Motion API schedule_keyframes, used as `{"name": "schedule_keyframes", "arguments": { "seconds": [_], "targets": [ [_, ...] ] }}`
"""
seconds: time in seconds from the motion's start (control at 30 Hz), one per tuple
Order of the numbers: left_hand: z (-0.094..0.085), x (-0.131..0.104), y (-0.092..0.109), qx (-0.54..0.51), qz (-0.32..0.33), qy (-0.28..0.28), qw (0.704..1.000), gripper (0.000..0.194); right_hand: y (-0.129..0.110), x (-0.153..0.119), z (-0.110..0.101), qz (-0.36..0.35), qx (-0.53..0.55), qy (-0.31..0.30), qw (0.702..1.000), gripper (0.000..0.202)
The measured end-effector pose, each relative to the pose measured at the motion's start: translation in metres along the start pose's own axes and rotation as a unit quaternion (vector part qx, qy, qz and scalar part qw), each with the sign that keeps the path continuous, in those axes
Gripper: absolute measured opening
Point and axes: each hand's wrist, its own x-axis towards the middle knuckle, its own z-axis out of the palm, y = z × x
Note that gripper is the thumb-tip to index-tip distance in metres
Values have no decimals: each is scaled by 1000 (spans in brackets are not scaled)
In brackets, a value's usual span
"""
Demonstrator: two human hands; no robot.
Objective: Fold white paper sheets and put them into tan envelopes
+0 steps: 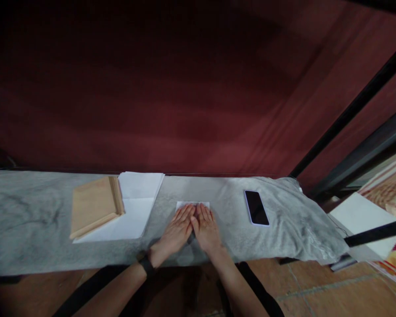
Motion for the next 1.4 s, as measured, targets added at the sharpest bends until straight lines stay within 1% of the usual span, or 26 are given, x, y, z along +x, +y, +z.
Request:
{"name": "schedule_keyframes", "arguments": {
  "seconds": [0.1,0.23,0.33,0.47,0.63,0.77,0.93,1.03,1.1,1.17,1.23,1.3,1.33,1.4],
  "targets": [
    [10,3,4,15,-1,-25,1000,57,-7,4,5,-3,8,-20,1000,62],
    [15,3,2,28,-16,-29,999,57,-7,4,11,6,-15,-17,1000,63],
    [14,3,-3,26,-34,-35,998,56,-3,2,13,17,-36,-10,999,64],
    [11,2,-10,31,-74,-39,996,58,5,-3,15,26,-55,14,998,63],
    [12,-1,-17,42,-100,-17,994,61,14,-9,16,38,-83,39,995,66],
    [12,-3,-18,47,-120,-9,992,63,16,-12,14,51,-106,42,992,68],
    [8,-4,-17,66,-157,-32,985,63,18,-16,12,54,-115,48,991,66],
    [6,-5,-16,55,-170,-12,984,62,19,-16,9,68,-103,56,991,65],
    [6,-6,-14,31,-150,12,988,61,18,-15,4,70,-83,51,993,64],
    [6,-9,-9,0,-95,20,995,58,14,-14,-1,46,-51,30,997,63],
    [6,-13,-2,-26,-25,10,999,57,8,-14,-4,2,-16,-1,1000,62],
    [6,-18,4,-39,28,-3,999,57,3,-16,-5,-32,13,-26,999,60],
    [6,-20,7,-42,42,-8,998,58,1,-17,-5,-41,20,-33,998,60],
    [7,-23,9,-42,48,-12,998,57,0,-20,-2,-43,23,-35,998,60]
  ]
}}
